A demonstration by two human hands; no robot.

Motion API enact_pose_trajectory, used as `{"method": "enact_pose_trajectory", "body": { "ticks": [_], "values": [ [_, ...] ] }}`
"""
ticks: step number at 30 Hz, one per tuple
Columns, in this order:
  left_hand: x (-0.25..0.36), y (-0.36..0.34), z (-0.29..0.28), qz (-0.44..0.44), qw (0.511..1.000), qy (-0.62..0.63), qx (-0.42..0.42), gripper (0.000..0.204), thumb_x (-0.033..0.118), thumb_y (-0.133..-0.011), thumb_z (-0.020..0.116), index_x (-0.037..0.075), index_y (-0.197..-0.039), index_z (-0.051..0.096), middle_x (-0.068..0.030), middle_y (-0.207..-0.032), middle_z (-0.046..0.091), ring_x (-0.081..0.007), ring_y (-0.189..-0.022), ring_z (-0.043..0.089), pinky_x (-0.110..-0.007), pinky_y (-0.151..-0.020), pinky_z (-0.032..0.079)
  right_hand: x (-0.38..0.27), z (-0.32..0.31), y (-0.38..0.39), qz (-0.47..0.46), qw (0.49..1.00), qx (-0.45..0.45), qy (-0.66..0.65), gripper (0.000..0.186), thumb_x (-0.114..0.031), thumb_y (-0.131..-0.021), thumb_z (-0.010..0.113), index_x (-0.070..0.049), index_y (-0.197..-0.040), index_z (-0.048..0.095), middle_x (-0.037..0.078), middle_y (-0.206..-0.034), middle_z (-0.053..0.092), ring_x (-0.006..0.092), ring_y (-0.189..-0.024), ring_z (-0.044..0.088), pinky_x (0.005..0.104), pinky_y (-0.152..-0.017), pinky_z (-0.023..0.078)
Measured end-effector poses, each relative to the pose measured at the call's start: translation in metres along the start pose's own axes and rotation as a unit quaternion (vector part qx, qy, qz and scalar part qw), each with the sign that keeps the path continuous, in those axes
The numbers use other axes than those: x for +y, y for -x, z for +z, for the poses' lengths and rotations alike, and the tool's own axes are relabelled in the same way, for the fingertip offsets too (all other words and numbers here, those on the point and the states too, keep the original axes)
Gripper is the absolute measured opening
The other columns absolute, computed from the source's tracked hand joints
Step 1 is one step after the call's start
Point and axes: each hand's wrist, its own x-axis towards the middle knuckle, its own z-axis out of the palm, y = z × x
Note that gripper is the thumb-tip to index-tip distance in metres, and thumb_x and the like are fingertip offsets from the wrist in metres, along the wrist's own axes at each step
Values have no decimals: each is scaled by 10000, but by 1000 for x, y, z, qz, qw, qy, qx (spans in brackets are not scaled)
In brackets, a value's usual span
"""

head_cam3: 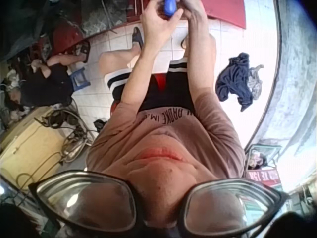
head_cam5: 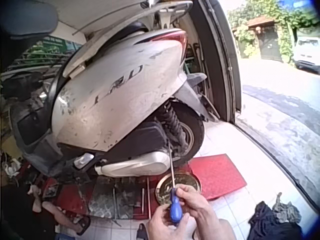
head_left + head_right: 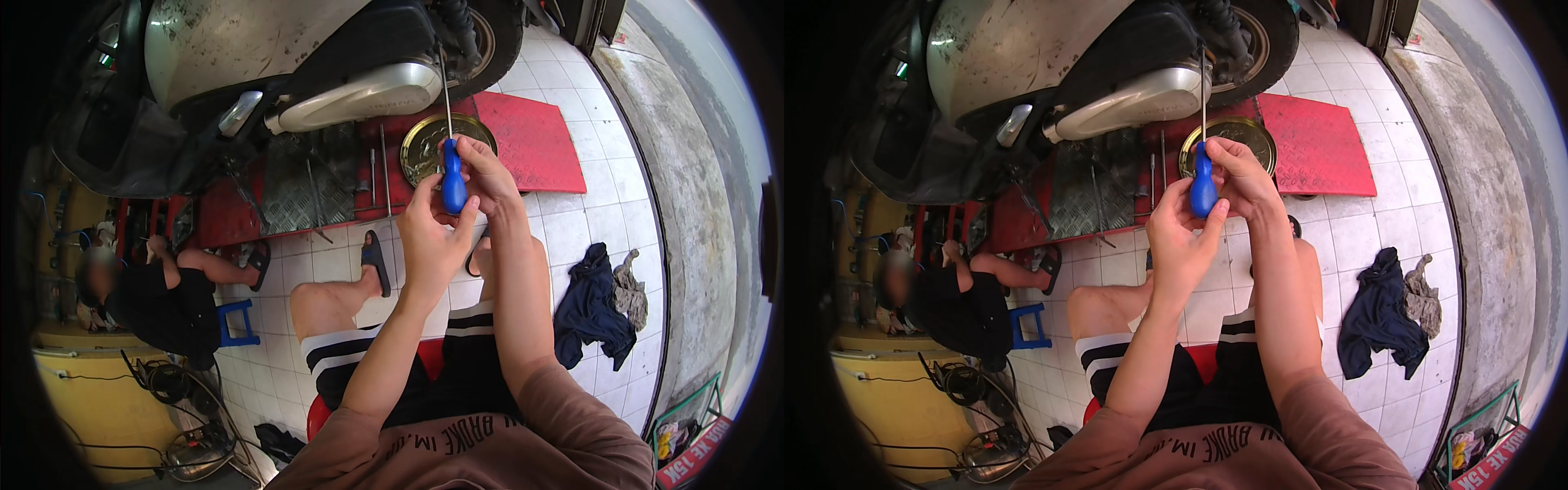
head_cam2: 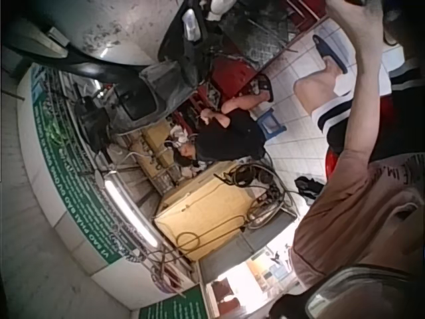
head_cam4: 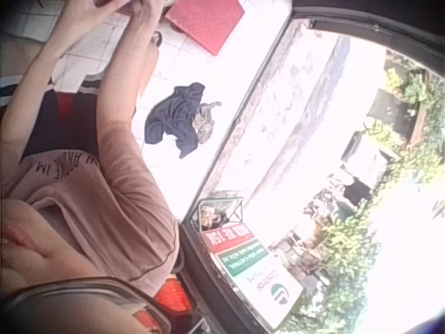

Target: The person sits on a stool and uses a T-handle wrench and a screwdriver to work on the underside of a white scooter. They loosen a bolt, remove it, and then use the screwdriver to adjust a component near the oil drain area while a metal tray collects fluid.

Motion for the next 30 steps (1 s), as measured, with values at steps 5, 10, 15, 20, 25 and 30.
{"method": "enact_pose_trajectory", "body": {
  "ticks": [5, 10, 15, 20, 25, 30],
  "values": [
    [2, 2, -6, -168, 970, 171, -50, 270, 169, -983, 553, -25, -1170, 534, -86, -891, 647, -126, -789, 657, -224, -587, 501, -9, 12, 6, 20, 998, -46, -30, 353, -132, -934, 616, 52, -1226, 543, 96, -952, 654, 65, -723, 592, 155, -631, 523],
    [7, 1, -1, -79, 995, 58, -11, 298, 219, -1012, 501, -24, -1182, 521, -75, -867, 624, -108, -666, 615, -224, -554, 479, -2, -7, 1, -3, 996, -65, -63, 356, -114, -936, 609, 51, -1239, 522, 84, -943, 655, 71, -735, 592, 191, -665, 531],
    [10, 2, -3, -97, 993, 55, -39, 320, 256, -1029, 464, -18, -1186, 513, -72, -860, 595, -89, -616, 565, -217, -522, 442, -2, 10, 3, 2, 997, -43, -69, 343, -150, -927, 633, 36, -1200, 543, 60, -917, 650, 84, -749, 601, 227, -681, 532],
    [9, 2, -6, -188, 958, 210, -54, 300, 229, -997, 539, -16, -1168, 520, -69, -857, 611, -84, -631, 569, -212, -533, 441, -9, 27, 7, 10, 1000, -17, -17, 277, -197, -925, 648, -4, -1110, 574, 32, -885, 646, 93, -772, 626, 242, -681, 535],
    [2, -2, 1, 39, 996, -76, 7, 289, 199, -991, 544, -28, -1162, 495, -55, -824, 596, -64, -617, 540, -218, -513, 433, 2, 2, 1, 5, 999, -27, -43, 255, -217, -923, 654, -18, -1063, 578, 25, -865, 648, 90, -755, 629, 244, -698, 539],
    [-9, -1, -3, -106, 990, 91, 11, 251, 164, -984, 550, -23, -1144, 499, -45, -817, 579, -52, -605, 525, -199, -475, 415, -1, 28, 5, 12, 997, -36, -60, 325, -172, -921, 642, 18, -1173, 564, 80, -951, 657, 89, -769, 616, 217, -676, 523]
  ]
}}
